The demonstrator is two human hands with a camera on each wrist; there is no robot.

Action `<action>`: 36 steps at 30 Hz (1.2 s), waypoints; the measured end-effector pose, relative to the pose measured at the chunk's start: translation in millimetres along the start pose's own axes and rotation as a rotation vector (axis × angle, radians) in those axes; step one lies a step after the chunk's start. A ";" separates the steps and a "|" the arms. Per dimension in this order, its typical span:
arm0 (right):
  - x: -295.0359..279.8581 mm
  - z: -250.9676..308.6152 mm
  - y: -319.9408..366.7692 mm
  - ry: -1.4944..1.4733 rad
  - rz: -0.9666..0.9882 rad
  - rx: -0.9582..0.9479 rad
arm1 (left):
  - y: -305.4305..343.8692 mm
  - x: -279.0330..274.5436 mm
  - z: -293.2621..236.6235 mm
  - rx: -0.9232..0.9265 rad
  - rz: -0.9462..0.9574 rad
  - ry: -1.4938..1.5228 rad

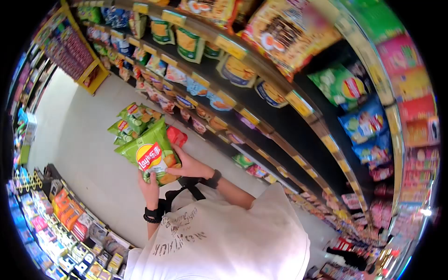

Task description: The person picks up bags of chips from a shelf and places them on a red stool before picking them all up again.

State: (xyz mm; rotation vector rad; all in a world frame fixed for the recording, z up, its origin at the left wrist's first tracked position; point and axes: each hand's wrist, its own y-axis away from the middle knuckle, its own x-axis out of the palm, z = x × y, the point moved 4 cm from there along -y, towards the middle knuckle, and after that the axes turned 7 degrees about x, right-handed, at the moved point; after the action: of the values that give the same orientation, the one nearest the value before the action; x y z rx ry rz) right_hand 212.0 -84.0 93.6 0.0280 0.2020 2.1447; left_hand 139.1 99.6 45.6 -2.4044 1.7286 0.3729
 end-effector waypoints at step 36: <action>-302.5 -41.0 334.3 -0.271 -1.204 -0.202 | 75.5 450.1 -218.2 0.564 0.963 0.167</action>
State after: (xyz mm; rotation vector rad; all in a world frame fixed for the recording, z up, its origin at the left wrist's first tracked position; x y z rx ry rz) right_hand 97.5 -521.0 122.8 0.0610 -0.1444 0.9351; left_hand 227.5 -392.2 124.8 -1.1431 2.5280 -0.2178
